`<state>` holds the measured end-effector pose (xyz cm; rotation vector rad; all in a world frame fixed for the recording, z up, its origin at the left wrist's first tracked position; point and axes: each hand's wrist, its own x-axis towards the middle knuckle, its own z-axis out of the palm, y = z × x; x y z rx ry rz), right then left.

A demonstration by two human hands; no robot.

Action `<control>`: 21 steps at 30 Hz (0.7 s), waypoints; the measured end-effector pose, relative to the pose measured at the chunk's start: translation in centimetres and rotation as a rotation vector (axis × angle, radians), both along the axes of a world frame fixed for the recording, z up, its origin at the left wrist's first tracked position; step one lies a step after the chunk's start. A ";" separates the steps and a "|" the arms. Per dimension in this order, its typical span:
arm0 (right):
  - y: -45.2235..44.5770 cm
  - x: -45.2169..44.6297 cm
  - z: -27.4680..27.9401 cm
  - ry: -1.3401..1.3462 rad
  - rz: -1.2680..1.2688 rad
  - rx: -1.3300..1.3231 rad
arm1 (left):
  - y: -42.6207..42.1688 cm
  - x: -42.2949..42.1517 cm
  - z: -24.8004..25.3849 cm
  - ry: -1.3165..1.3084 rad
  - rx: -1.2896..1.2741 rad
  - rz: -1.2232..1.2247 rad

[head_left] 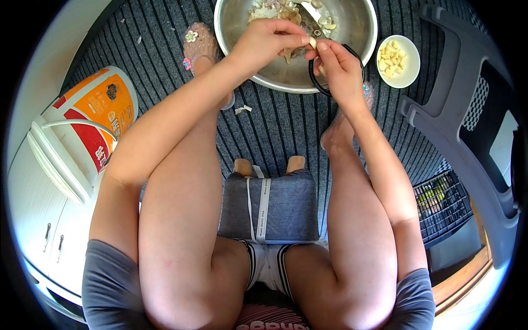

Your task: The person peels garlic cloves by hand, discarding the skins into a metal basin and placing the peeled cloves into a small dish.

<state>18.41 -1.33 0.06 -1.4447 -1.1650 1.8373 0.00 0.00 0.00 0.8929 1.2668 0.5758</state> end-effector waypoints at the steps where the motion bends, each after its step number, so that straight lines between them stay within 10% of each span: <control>1: -0.1 -0.1 0.3 -0.001 0.002 0.016 | 0.0 0.0 -0.2 -0.041 -0.032 0.027; 14: -0.1 -0.3 1.5 -0.502 0.155 0.604 | 0.0 0.4 0.6 -0.259 -0.171 0.140; 21: -0.1 -0.5 1.3 -0.236 0.072 0.311 | -0.2 0.6 0.4 -0.230 -0.126 0.144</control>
